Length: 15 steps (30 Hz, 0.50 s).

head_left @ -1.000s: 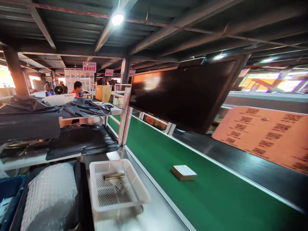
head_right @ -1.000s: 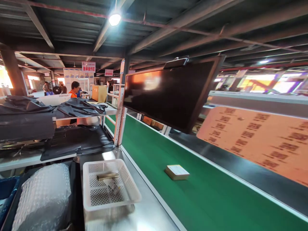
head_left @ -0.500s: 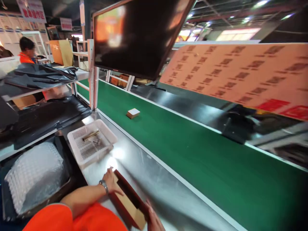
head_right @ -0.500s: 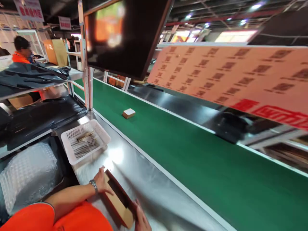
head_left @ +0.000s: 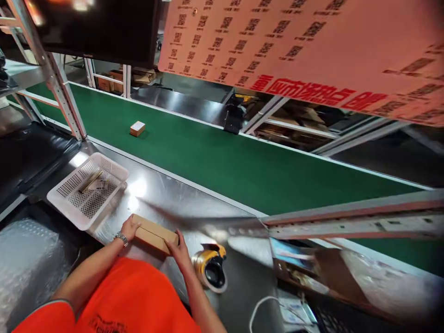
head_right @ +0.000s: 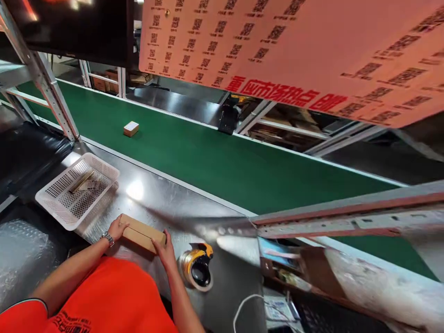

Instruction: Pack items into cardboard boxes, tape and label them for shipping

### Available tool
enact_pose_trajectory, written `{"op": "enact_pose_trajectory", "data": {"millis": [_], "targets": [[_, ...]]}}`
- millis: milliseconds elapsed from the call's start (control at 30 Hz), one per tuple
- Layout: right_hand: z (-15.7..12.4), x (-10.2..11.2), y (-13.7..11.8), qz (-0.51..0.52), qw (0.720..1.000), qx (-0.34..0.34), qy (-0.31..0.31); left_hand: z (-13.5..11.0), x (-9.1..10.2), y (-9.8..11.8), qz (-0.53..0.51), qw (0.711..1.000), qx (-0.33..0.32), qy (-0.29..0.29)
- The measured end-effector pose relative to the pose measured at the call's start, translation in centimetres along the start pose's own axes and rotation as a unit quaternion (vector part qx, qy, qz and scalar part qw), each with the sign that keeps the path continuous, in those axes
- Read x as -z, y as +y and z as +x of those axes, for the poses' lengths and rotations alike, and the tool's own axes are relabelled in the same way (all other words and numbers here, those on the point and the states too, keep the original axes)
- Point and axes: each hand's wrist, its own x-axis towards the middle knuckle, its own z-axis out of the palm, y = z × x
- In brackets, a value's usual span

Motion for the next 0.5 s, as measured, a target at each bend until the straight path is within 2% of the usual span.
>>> {"op": "enact_pose_trajectory", "data": {"millis": [200,300,333,400,500], "targets": [[0.4,-1.2,-0.9,0.063,0.998,-0.011,0.024,0.5,0.2,0.4,0.045,0.999,-0.008,0.001],[0.4,0.0,-0.7,0.054,0.998,0.011,0.019,0.7,0.6,0.2,0.059,0.998,-0.01,-0.013],[0.1,0.8,-0.3,0.028,0.998,0.025,0.042,0.8,0.7,0.2,0.062,0.998,-0.011,-0.017],[-0.7,2.9,0.9,-0.045,0.989,0.046,0.132,1.0,1.0,0.0,0.064,0.998,-0.012,-0.025],[-2.4,6.1,3.1,-0.136,0.952,0.036,0.273,1.6,1.2,0.0,0.049,0.998,-0.02,-0.047]]}}
